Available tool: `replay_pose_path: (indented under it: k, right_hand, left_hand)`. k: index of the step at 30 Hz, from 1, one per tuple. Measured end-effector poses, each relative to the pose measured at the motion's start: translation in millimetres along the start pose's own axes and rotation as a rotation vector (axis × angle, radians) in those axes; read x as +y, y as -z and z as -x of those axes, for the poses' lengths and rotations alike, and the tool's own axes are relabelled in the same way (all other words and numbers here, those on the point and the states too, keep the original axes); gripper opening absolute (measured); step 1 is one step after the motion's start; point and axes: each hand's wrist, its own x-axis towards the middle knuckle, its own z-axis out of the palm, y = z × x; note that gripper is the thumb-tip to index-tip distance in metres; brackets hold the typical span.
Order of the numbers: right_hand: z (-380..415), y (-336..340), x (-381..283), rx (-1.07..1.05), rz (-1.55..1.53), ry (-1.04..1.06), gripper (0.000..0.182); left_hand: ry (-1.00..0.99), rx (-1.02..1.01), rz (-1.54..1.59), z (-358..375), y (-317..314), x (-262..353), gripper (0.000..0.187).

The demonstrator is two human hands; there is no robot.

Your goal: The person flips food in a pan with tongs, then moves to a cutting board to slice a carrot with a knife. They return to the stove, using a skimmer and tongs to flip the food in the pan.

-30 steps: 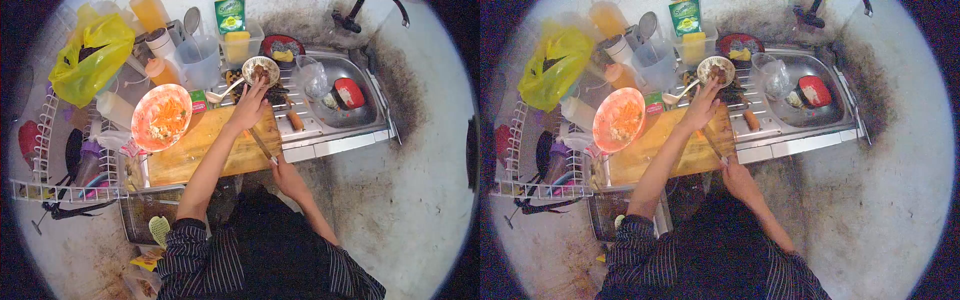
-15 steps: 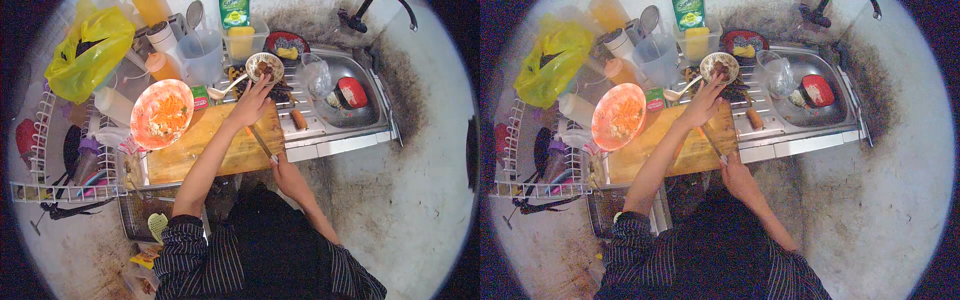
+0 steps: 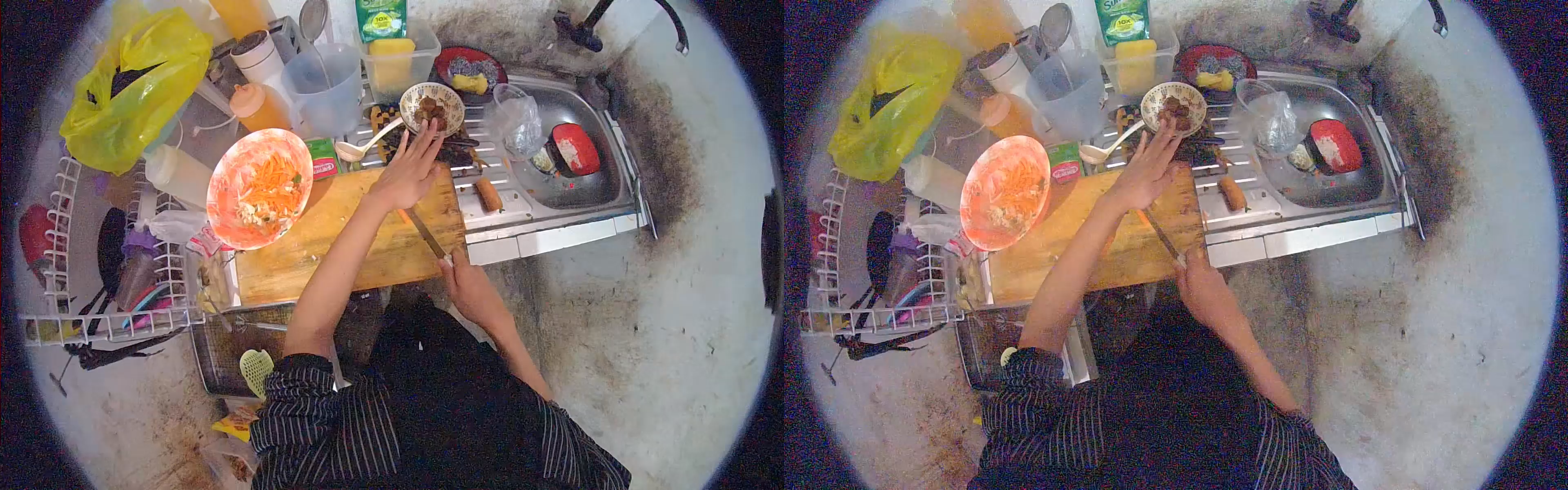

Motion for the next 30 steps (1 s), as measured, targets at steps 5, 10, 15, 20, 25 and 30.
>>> replay_pose_path:
  k: [5, 10, 15, 20, 25, 30]
  right_hand:
    - [-4, 7, -2, -0.035, 0.022, -0.003, 0.028]
    - [-2, 10, -9, -0.046, 0.061, -0.046, 0.025]
    - [-6, 7, 3, -0.028, 0.094, 0.038, 0.027]
    - [-8, 2, 13, -0.001, 0.078, 0.095, 0.027]
    - [-10, -2, 14, 0.017, 0.053, 0.071, 0.026]
    - [-5, -12, 11, 0.020, 0.289, 0.027, 0.024]
  left_hand:
    - [0.023, 0.009, 0.051, 0, 0, -1, 0.057]
    - [0.062, 0.005, 0.027, 2, 3, 2, 0.057]
    - [0.093, -0.007, 0.017, 1, 5, 3, 0.056]
    - [0.099, -0.018, 0.040, 7, 6, 5, 0.055]
    - [0.108, -0.007, 0.039, 4, 6, 5, 0.055]
    - [0.149, 0.101, 0.057, 18, 11, 6, 0.056]
